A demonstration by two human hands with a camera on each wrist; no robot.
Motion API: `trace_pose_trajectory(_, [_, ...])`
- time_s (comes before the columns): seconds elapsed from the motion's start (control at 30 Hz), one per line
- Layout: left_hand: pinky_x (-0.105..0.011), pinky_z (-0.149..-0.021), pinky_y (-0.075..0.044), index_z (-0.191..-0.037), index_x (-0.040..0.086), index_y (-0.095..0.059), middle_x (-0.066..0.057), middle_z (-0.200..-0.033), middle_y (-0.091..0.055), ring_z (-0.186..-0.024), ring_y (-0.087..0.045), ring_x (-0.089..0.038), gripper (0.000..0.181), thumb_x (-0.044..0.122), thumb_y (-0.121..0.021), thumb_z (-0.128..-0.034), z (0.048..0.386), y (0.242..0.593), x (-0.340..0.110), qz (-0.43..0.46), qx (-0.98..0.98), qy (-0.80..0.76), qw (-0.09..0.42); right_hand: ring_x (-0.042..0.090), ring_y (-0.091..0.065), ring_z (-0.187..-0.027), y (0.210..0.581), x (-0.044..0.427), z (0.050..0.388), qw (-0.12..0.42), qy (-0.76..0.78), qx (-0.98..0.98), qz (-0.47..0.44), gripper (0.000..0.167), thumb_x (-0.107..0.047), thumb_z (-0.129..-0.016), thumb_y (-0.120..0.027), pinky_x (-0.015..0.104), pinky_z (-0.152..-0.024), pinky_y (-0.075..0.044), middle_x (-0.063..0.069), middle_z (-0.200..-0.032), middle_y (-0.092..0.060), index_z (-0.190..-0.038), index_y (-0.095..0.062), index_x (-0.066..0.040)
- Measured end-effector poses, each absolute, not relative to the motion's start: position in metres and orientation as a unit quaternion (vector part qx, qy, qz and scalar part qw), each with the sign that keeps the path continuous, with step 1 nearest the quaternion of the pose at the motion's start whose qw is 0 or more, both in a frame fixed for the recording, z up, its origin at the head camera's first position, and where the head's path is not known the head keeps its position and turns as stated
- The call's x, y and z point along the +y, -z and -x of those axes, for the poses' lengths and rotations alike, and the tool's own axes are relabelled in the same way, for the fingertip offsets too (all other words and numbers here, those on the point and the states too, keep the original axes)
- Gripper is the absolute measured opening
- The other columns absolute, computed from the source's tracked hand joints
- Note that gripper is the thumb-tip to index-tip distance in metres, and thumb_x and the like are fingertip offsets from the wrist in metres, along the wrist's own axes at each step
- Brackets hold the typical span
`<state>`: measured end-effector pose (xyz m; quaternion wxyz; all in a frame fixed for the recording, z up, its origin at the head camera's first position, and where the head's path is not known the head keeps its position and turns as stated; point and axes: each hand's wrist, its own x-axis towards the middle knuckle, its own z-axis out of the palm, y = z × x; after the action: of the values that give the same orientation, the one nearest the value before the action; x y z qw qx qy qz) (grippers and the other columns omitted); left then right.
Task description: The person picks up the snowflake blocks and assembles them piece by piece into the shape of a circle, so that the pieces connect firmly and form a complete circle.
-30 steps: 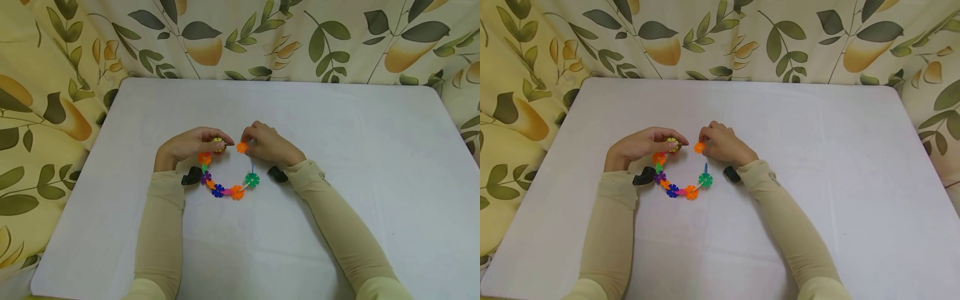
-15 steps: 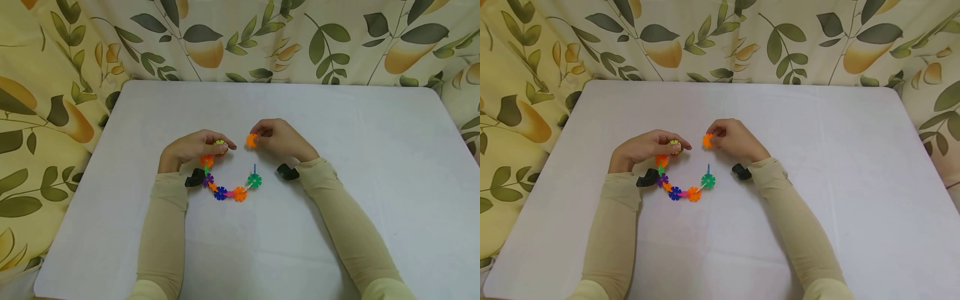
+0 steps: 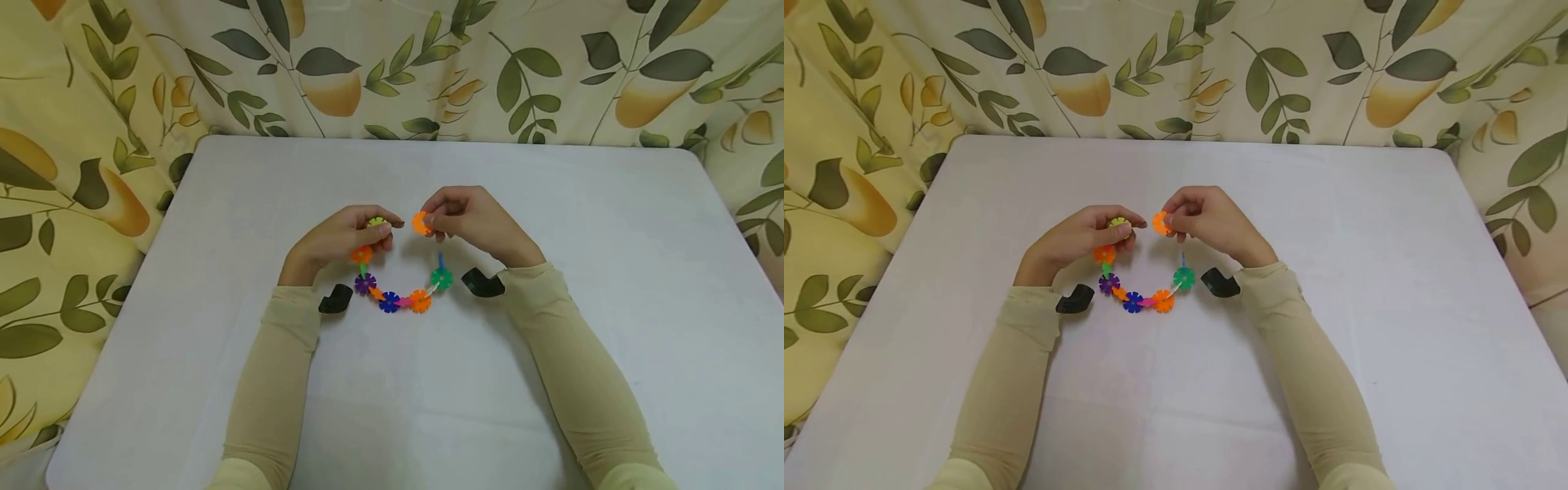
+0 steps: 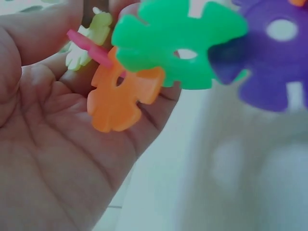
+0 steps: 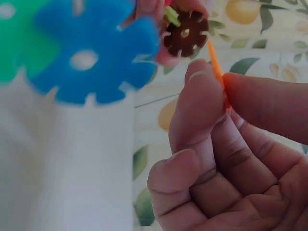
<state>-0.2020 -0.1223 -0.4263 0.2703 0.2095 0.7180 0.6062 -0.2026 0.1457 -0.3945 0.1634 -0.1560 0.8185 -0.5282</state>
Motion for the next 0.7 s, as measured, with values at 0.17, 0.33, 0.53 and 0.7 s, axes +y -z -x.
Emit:
trace_pose_trajectory(0.17, [-0.03,-0.087,-0.054,-0.139,-0.012,-0.06,-0.014,-0.095,-0.067,-0.091,-0.06,-0.028,0.034,0.01,-0.053,-0.1137,0.2,0.424,-0.116,-0.21,0.715,-0.61,0.269,0.046,-0.067,-0.084,0.388,0.142,0.197,0.136,0.508,0.831,0.178,0.009,-0.006,-0.103,-0.067,0.041,-0.082,-0.056,0.021,-0.091,-0.073,-0.108,-0.073,-0.001])
trace_pose_trajectory(0.33, [-0.031,-0.087,-0.054,-0.139,-0.011,-0.06,-0.014,-0.096,-0.067,-0.091,-0.06,-0.029,0.034,0.011,-0.053,-0.1138,0.199,0.423,-0.115,-0.206,0.717,-0.607,0.272,0.046,-0.067,-0.084,0.384,0.14,0.193,0.122,0.491,0.842,0.187,0.009,-0.006,-0.103,-0.067,0.036,-0.079,-0.054,0.023,-0.092,-0.073,-0.108,-0.073,-0.001])
trace_pose_trajectory(0.53, [-0.03,-0.086,-0.053,-0.139,-0.009,-0.061,-0.015,-0.097,-0.067,-0.091,-0.06,-0.028,0.034,0.012,-0.054,-0.1137,0.2,0.422,-0.114,-0.202,0.722,-0.603,0.274,0.043,-0.07,-0.084,0.387,0.138,0.194,0.113,0.485,0.848,0.181,0.009,-0.006,-0.103,-0.067,0.031,-0.078,-0.054,0.022,-0.091,-0.073,-0.107,-0.073,-0.001])
trace_pose_trajectory(0.7, [-0.03,-0.083,-0.053,-0.138,-0.008,-0.063,-0.023,-0.104,-0.066,-0.09,-0.059,-0.029,0.033,0.012,-0.055,-0.1132,0.2,0.423,-0.113,-0.197,0.73,-0.597,0.268,0.039,-0.073,-0.083,0.386,0.135,0.192,0.12,0.491,0.844,0.181,0.008,-0.006,-0.103,-0.068,0.033,-0.08,-0.055,0.022,-0.092,-0.074,-0.107,-0.072,0.0])
